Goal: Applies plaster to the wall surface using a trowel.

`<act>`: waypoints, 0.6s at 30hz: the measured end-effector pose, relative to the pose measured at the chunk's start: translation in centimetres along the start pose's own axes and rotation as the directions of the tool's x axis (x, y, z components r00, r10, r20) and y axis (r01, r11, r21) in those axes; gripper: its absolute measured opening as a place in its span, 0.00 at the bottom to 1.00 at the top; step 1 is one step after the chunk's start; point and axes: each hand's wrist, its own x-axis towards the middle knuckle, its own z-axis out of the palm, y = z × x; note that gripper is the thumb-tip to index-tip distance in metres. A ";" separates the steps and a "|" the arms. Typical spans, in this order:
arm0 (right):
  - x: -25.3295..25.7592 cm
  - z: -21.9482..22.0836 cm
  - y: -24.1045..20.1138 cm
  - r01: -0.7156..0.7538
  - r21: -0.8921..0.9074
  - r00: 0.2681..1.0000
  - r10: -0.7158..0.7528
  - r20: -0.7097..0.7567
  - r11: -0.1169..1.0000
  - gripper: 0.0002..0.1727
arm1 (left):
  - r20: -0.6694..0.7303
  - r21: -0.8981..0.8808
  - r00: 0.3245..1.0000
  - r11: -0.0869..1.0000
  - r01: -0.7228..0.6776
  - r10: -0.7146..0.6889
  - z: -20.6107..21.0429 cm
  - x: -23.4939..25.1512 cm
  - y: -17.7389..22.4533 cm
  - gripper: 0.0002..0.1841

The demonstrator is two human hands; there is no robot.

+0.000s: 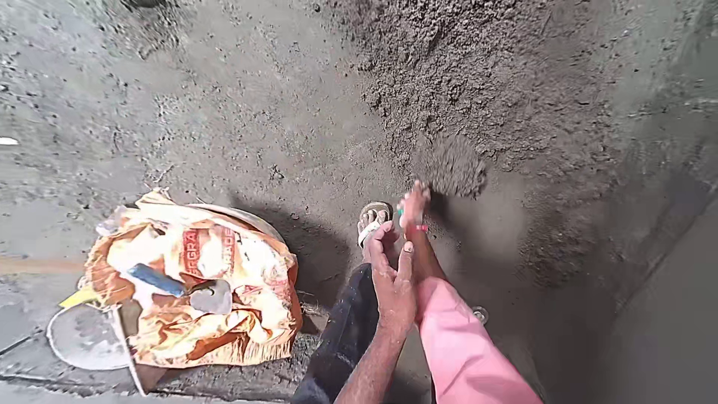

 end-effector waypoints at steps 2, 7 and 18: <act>4.1 4.1 -3.0 0.059 -0.304 0.998 -0.047 0.047 0.951 0.28 | -0.030 -0.032 1.000 0.999 0.003 -0.004 -0.4 0.7 0.3 0.27; 5.6 12.2 -14.1 0.132 -0.476 0.990 -0.094 0.102 0.870 0.20 | -0.042 -0.028 0.999 0.999 0.029 -0.030 -1.4 1.0 -0.2 0.29; 1.5 -10.9 -3.2 0.264 -0.537 0.957 -0.286 0.045 0.801 0.29 | 0.121 0.075 0.992 0.997 0.013 -0.022 0.9 -1.9 -1.7 0.28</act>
